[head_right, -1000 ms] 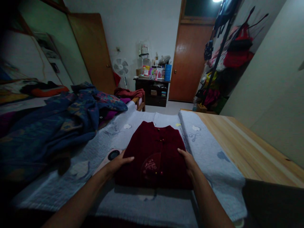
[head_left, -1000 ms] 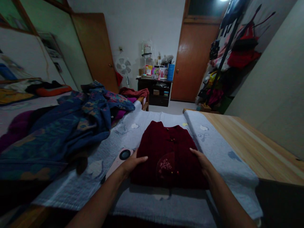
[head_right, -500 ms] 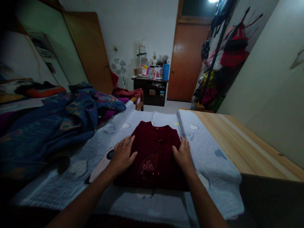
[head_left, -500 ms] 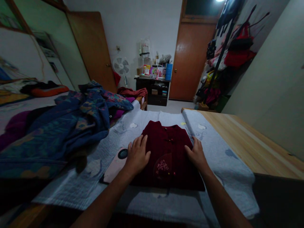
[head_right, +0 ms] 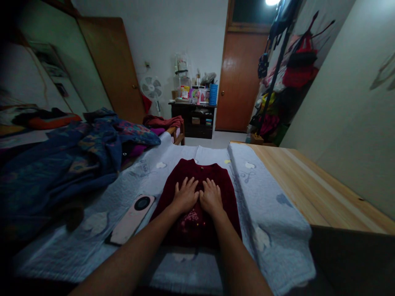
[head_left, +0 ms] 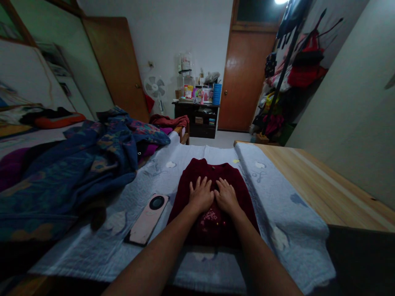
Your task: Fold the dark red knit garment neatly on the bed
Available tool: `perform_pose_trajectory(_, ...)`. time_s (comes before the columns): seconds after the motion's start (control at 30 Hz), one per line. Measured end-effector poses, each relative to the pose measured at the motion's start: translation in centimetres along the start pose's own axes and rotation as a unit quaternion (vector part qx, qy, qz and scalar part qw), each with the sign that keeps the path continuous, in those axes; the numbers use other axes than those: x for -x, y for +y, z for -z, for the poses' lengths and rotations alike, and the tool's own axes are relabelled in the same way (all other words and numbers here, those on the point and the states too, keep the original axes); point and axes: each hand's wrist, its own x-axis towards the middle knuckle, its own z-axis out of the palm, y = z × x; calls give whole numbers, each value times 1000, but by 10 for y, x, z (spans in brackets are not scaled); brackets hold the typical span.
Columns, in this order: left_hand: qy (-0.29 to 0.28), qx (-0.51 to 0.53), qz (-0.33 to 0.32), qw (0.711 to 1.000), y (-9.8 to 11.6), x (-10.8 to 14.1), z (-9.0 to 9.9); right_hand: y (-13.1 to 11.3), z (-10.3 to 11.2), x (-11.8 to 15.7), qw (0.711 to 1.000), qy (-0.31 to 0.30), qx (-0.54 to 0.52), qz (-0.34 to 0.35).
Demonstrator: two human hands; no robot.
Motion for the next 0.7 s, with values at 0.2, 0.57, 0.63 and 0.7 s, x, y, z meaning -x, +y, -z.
perform_pose_trajectory(0.2,-76,-195,58,976,9,-13,-1,5,-1,-14,999,-26,36,2)
perform_pose_trajectory(0.57,-89,-224,90,966,7,-30,-10,13,-8,-26,998,-51,40,3)
perform_pose_trajectory(0.63,-94,-233,95,963,9,-42,-9,14,-8,-28,998,-53,39,4)
perform_pose_trajectory(0.7,-102,-244,103,959,11,-57,-8,15,-8,-29,998,-57,38,2)
